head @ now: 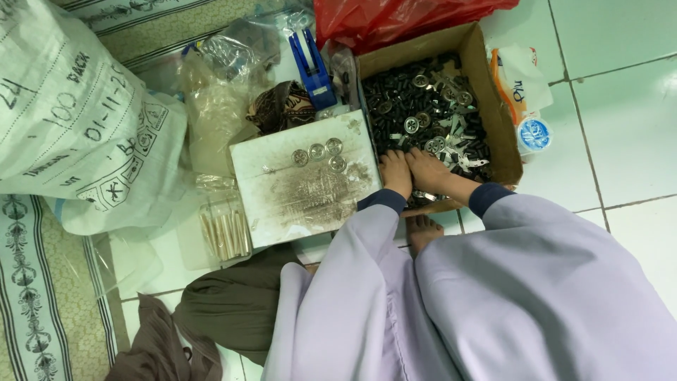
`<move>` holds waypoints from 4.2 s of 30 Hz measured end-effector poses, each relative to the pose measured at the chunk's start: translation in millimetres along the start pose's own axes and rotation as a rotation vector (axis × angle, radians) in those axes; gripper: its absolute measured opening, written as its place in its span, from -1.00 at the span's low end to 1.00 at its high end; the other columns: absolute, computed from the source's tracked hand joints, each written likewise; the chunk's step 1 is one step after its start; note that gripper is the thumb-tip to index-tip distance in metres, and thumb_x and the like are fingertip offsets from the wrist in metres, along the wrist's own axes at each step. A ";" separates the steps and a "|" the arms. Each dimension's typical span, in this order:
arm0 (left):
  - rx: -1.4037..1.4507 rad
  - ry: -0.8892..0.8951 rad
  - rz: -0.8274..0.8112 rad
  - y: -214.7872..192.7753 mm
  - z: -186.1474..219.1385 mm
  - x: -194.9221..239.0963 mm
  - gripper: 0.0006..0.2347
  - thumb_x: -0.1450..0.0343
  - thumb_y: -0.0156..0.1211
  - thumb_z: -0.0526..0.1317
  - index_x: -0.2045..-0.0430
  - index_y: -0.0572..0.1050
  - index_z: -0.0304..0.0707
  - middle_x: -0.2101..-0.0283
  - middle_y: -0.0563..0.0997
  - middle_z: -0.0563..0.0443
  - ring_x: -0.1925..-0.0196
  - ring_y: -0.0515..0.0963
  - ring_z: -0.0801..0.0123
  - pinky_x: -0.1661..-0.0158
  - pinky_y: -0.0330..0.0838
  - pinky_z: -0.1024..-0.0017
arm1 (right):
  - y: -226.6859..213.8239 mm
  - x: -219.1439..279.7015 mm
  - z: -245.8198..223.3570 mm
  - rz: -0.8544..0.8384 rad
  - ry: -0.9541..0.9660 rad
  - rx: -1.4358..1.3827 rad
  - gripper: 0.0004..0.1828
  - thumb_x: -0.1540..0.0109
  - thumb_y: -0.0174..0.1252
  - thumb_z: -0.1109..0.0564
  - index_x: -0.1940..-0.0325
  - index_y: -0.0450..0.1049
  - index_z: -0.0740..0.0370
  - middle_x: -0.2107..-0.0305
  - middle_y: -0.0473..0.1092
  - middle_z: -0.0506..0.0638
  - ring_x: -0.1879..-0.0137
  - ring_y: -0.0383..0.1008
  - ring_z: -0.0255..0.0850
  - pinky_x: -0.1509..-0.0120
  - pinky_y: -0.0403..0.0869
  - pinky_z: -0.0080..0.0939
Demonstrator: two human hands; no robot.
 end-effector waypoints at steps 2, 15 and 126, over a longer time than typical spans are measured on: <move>-0.010 0.009 -0.021 -2.6 -0.1 2.3 -0.43 -0.29 0.37 -0.15 -0.15 0.28 -0.36 -0.07 0.45 -0.32 -0.13 0.51 -0.02 0.18 0.53 0.28 | -7.1 3.6 -1.8 0.015 -0.017 0.053 -0.42 -0.19 0.07 0.22 -0.32 0.28 0.27 -0.11 0.26 0.18 -0.18 0.41 0.11 -0.08 0.54 0.02; 0.342 0.222 -0.009 -44.5 -5.3 8.7 -0.80 -0.34 0.21 -0.41 0.20 0.43 -0.48 0.32 0.51 -0.26 0.39 0.69 0.03 0.52 0.62 0.28 | -36.8 19.3 13.5 0.049 0.048 -0.367 -0.34 -0.17 0.19 0.17 -0.35 0.29 0.46 -0.28 0.18 0.42 -0.28 0.37 0.36 -0.19 0.50 0.28; 0.482 0.204 -0.171 -49.4 -11.2 -2.6 -0.27 -0.41 0.23 -0.23 -0.44 -0.06 -0.42 -0.49 -0.06 -0.54 -0.58 -0.18 -0.22 -0.23 0.21 -0.34 | -68.9 63.0 61.2 0.156 0.144 -0.210 -0.07 -0.19 0.22 0.08 -0.58 -0.02 0.17 -0.50 -0.20 0.42 -0.56 -0.09 0.36 -0.43 0.31 0.32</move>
Point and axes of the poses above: each hand's wrist, its own x-axis away from the middle knuckle, its own y-axis out of the palm, z = x × y, the point moved 5 cm from there along -x, towards the middle knuckle
